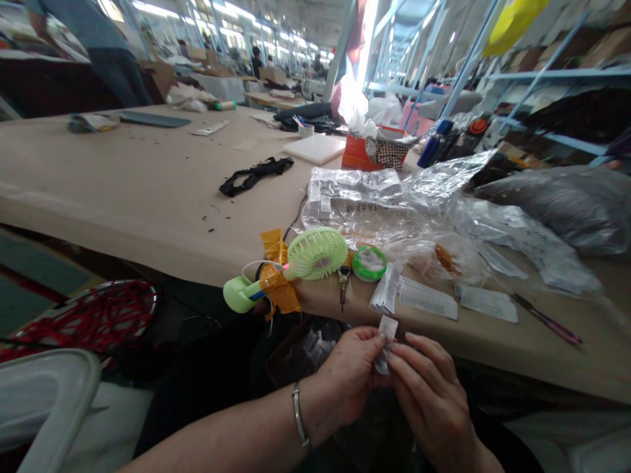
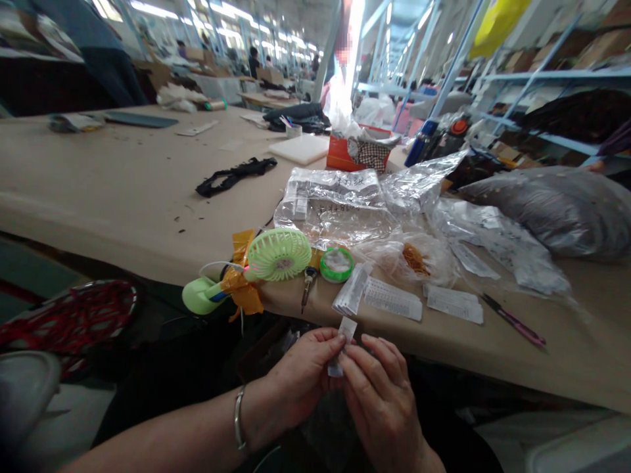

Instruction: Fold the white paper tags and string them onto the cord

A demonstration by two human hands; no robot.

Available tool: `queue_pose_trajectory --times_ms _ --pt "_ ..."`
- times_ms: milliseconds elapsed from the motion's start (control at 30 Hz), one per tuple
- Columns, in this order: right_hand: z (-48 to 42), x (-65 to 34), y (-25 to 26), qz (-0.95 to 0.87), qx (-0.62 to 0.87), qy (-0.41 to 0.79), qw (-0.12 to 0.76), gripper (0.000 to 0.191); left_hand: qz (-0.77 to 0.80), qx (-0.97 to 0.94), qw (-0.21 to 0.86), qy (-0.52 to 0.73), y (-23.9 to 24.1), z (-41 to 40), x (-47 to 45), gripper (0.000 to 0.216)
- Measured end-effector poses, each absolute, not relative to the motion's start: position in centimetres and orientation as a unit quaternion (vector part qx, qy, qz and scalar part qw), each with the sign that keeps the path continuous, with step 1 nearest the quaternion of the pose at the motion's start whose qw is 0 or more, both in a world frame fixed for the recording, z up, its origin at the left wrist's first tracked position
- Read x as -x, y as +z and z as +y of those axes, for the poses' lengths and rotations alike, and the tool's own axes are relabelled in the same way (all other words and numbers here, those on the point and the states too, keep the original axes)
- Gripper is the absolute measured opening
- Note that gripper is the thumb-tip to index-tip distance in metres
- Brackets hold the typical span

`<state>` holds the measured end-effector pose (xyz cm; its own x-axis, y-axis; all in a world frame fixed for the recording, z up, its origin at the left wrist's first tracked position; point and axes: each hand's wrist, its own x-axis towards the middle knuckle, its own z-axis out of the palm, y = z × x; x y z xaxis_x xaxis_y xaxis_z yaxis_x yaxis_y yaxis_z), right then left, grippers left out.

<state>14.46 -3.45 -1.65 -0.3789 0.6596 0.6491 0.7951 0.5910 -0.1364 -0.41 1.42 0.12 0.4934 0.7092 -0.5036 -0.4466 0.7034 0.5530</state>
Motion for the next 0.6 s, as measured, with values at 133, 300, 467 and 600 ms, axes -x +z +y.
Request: queue_pose_trajectory --times_ms 133,300,467,600 --pt "-0.6 -16.2 -0.8 -0.760 0.577 -0.178 0.242 0.039 0.434 -0.219 0.826 0.285 -0.1 1.2 0.6 0.019" --pt "0.4 -17.3 -0.5 -0.749 0.603 -0.235 0.141 0.025 0.460 -0.243 0.813 0.262 -0.4 0.9 1.0 0.014" --pt "-0.1 -18.2 -0.8 -0.759 0.559 -0.225 0.249 0.013 0.462 -0.238 0.815 0.255 -0.3 1.1 0.7 0.015" --pt "-1.4 -17.4 -0.8 -0.779 0.491 -0.129 0.367 0.011 0.427 -0.207 0.841 0.260 -0.1 1.1 0.4 0.018"
